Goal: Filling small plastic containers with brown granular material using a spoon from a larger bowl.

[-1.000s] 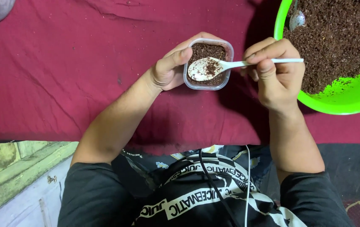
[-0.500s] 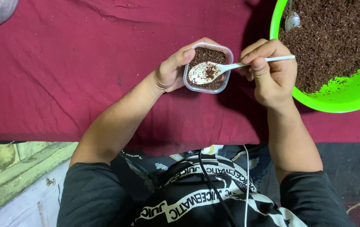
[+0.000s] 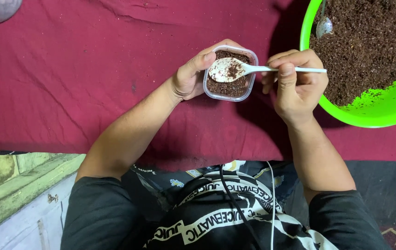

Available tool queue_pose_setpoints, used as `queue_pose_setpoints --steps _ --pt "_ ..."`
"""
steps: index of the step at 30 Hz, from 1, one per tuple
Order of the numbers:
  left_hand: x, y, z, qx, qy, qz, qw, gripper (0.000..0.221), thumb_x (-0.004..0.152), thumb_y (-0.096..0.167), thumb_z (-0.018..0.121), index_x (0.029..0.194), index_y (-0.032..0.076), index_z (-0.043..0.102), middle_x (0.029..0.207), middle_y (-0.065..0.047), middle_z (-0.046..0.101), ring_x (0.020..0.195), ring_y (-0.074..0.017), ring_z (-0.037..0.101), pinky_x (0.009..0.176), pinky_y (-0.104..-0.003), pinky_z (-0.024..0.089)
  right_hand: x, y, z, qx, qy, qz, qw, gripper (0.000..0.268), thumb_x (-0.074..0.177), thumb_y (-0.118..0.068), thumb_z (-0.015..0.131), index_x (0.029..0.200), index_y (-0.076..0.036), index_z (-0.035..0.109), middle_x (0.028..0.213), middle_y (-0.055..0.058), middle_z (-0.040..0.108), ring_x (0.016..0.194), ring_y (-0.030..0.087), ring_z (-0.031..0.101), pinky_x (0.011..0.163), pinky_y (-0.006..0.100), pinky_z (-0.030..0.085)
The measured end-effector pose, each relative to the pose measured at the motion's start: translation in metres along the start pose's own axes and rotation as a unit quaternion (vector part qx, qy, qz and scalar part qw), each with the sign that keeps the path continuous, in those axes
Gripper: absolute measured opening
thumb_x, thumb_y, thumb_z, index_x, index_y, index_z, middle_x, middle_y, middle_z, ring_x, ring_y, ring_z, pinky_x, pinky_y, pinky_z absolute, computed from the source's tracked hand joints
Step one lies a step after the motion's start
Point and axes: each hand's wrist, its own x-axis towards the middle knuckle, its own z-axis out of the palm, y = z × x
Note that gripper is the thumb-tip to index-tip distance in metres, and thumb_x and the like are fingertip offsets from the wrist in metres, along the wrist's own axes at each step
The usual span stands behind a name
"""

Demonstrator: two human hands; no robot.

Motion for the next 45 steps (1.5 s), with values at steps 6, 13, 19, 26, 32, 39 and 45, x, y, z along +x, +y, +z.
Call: queue_pose_setpoints --steps 6,13,19,26,32,39,45 --pt "-0.001 -0.001 -0.003 -0.007 0.024 0.014 1.000 0.065 0.102 0.051 0.065 0.140 0.000 0.052 0.135 -0.018 0.064 0.121 -0.0283 0.067 0.106 -0.046 0.059 -0.002 0.011 0.001 0.045 -0.010 -0.073 0.996 0.031 0.111 -0.024 0.055 0.106 0.006 0.052 0.091 0.029 0.059 0.064 0.030 0.064 0.049 0.032 0.055" --pt "-0.004 -0.006 -0.008 -0.037 0.043 0.024 0.998 0.058 0.103 0.046 0.065 0.140 0.003 0.052 0.134 -0.020 0.063 0.122 -0.0328 0.066 0.107 -0.052 0.058 0.002 0.013 0.002 -0.019 -0.033 -0.156 0.987 0.028 0.109 -0.020 0.058 0.102 0.007 0.059 0.083 0.030 0.063 0.057 0.029 0.065 0.052 0.033 0.053" --pt "-0.004 -0.009 -0.012 -0.018 0.052 0.044 0.998 0.060 0.104 0.049 0.064 0.141 0.002 0.054 0.136 -0.018 0.064 0.126 -0.0289 0.064 0.110 -0.047 0.055 0.001 0.017 -0.003 -0.095 -0.045 -0.227 0.968 0.030 0.105 -0.018 0.063 0.096 0.011 0.064 0.080 0.024 0.067 0.071 0.037 0.070 0.067 0.042 0.056" --pt "-0.001 -0.007 -0.009 -0.004 0.041 0.050 0.998 0.060 0.104 0.049 0.063 0.142 0.005 0.052 0.134 -0.019 0.062 0.123 -0.0300 0.064 0.107 -0.047 0.056 0.005 0.010 -0.005 -0.144 -0.082 -0.300 0.939 0.027 0.108 -0.013 0.058 0.098 0.012 0.061 0.083 0.026 0.065 0.068 0.038 0.065 0.062 0.046 0.054" --pt "0.002 -0.009 -0.006 -0.031 0.053 0.063 0.996 0.059 0.105 0.047 0.065 0.143 0.004 0.052 0.134 -0.020 0.063 0.123 -0.0334 0.064 0.105 -0.053 0.059 0.005 0.016 -0.002 -0.096 -0.057 -0.272 0.956 0.026 0.107 -0.013 0.060 0.097 0.011 0.061 0.078 0.022 0.062 0.063 0.035 0.065 0.060 0.043 0.052" --pt "-0.001 -0.013 -0.013 -0.031 0.072 0.083 0.993 0.057 0.107 0.045 0.063 0.143 0.002 0.054 0.137 -0.017 0.063 0.129 -0.0279 0.062 0.115 -0.046 0.053 0.002 0.007 0.001 -0.052 -0.050 -0.149 0.986 0.029 0.111 -0.020 0.055 0.098 0.005 0.058 0.076 0.020 0.062 0.063 0.028 0.064 0.063 0.035 0.049" --pt "-0.001 -0.010 -0.009 -0.003 0.079 0.058 0.995 0.059 0.106 0.049 0.060 0.141 0.003 0.054 0.135 -0.018 0.064 0.128 -0.0291 0.063 0.110 -0.047 0.055 0.002 0.006 -0.001 -0.030 -0.064 -0.148 0.987 0.025 0.112 -0.020 0.051 0.099 0.001 0.052 0.078 0.022 0.060 0.062 0.027 0.061 0.061 0.035 0.047"
